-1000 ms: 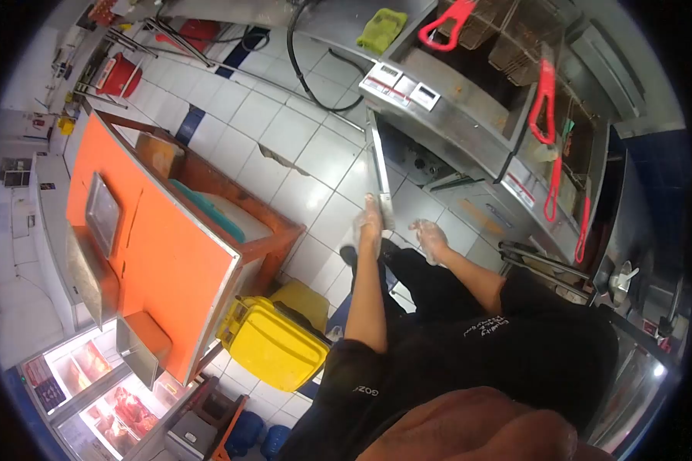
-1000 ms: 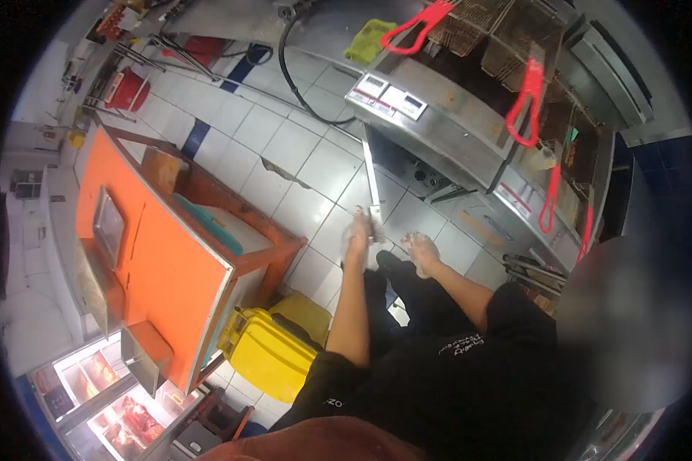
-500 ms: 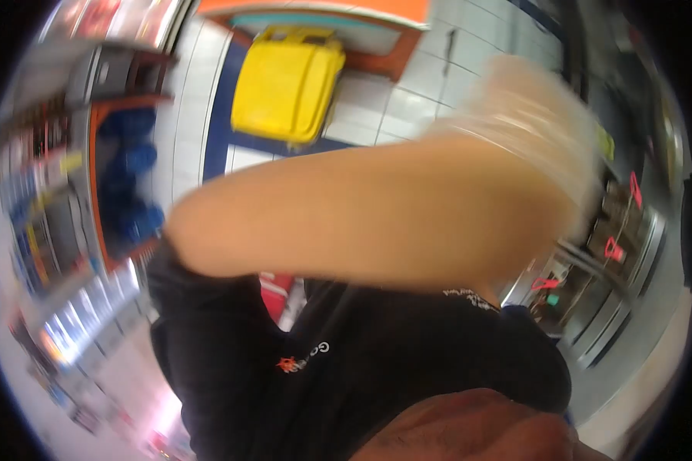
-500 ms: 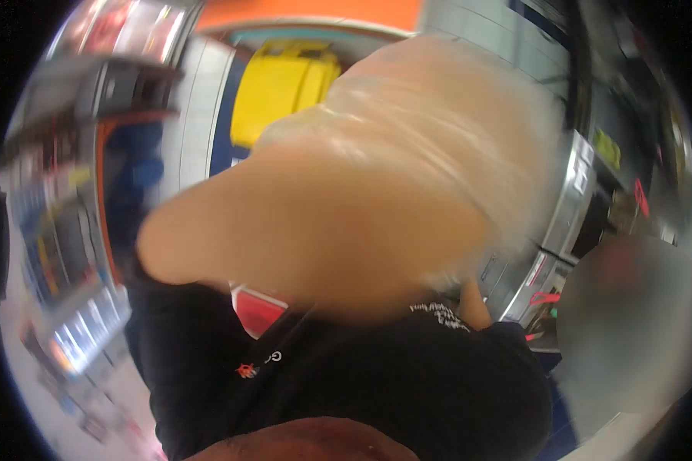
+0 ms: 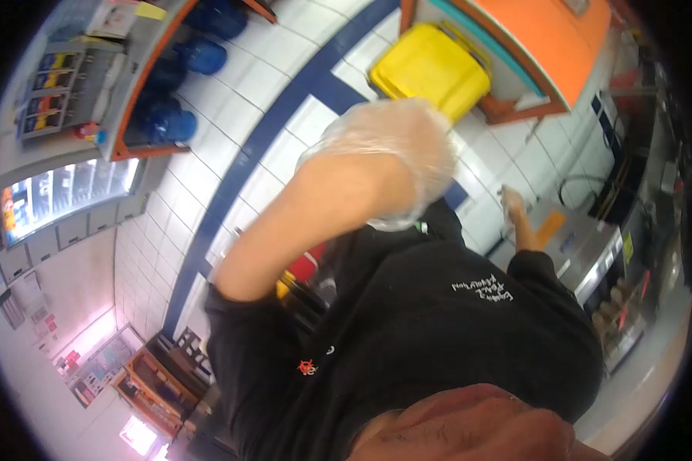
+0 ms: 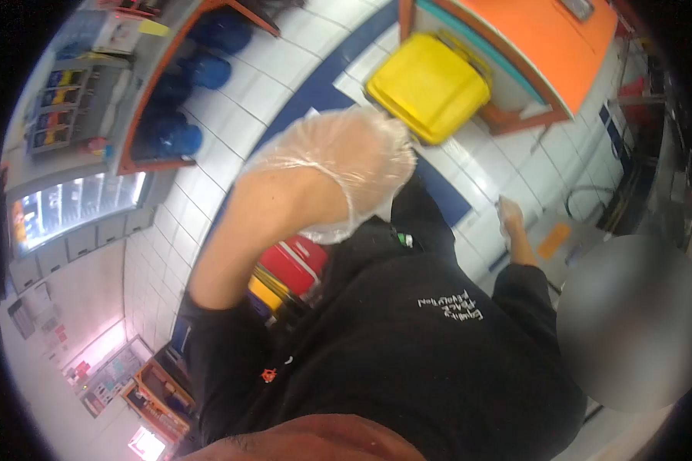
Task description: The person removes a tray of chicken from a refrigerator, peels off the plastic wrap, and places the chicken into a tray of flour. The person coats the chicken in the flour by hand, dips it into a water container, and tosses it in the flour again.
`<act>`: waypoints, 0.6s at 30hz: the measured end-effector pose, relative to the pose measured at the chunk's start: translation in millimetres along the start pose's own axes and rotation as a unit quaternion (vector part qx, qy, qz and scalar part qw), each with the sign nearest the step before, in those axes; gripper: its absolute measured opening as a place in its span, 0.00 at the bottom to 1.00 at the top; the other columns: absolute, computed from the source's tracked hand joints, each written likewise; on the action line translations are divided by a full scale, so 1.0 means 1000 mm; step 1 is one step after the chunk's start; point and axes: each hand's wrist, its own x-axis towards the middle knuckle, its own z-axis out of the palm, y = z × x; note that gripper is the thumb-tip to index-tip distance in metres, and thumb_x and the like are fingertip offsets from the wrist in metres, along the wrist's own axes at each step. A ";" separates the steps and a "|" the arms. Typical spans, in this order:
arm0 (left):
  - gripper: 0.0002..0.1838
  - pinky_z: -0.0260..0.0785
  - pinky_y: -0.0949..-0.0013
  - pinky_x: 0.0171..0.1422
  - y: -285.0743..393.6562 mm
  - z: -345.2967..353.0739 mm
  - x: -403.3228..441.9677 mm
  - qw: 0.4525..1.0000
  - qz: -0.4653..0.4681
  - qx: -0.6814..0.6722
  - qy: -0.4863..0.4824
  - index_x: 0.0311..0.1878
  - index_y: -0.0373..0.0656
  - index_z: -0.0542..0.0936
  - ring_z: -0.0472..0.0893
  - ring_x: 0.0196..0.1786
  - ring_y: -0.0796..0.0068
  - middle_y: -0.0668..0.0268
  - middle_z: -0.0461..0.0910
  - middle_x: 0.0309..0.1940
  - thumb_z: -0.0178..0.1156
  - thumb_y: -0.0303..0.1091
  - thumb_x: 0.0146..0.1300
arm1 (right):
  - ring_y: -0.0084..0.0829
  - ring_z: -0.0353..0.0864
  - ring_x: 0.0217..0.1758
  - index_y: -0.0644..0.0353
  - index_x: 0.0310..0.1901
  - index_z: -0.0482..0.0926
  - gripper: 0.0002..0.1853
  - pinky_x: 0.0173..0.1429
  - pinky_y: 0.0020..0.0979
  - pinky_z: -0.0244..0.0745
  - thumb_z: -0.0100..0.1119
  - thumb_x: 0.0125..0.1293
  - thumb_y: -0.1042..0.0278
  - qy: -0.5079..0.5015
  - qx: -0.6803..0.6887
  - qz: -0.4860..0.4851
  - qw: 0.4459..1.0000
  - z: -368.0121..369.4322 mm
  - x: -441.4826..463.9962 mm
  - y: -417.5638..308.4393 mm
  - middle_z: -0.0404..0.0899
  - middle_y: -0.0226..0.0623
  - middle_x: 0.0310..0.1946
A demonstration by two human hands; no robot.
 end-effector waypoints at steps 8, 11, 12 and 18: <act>0.25 0.73 0.52 0.60 -0.256 0.069 0.006 0.953 -0.180 -0.217 0.109 0.54 0.39 0.80 0.81 0.50 0.43 0.43 0.82 0.45 0.48 0.53 0.76 | 0.41 0.78 0.28 0.62 0.33 0.85 0.20 0.35 0.45 0.70 0.50 0.67 0.54 -0.038 -0.041 -0.032 0.998 0.030 0.108 -0.148 0.81 0.45 0.24; 0.24 0.73 0.52 0.58 -0.352 0.052 0.023 0.934 -0.200 -0.270 0.122 0.52 0.40 0.81 0.81 0.50 0.41 0.44 0.83 0.47 0.47 0.52 0.75 | 0.37 0.78 0.28 0.62 0.35 0.87 0.19 0.34 0.38 0.71 0.56 0.67 0.53 -0.093 0.015 0.080 0.992 0.052 0.176 -0.207 0.79 0.39 0.23; 0.23 0.73 0.51 0.58 -0.383 0.051 0.028 0.928 -0.192 -0.294 0.125 0.50 0.42 0.82 0.80 0.51 0.39 0.44 0.82 0.48 0.46 0.50 0.74 | 0.36 0.78 0.28 0.62 0.35 0.87 0.18 0.34 0.37 0.71 0.55 0.67 0.55 -0.079 0.061 0.067 0.993 0.049 0.177 -0.249 0.80 0.40 0.23; 0.30 0.57 0.45 0.79 -0.631 0.232 0.054 0.841 -0.468 -0.259 0.083 0.73 0.42 0.70 0.69 0.73 0.46 0.48 0.68 0.74 0.34 0.51 0.82 | 0.35 0.81 0.29 0.58 0.30 0.82 0.10 0.33 0.38 0.72 0.57 0.65 0.64 -0.051 0.258 0.041 0.964 0.044 0.306 -0.420 0.81 0.42 0.26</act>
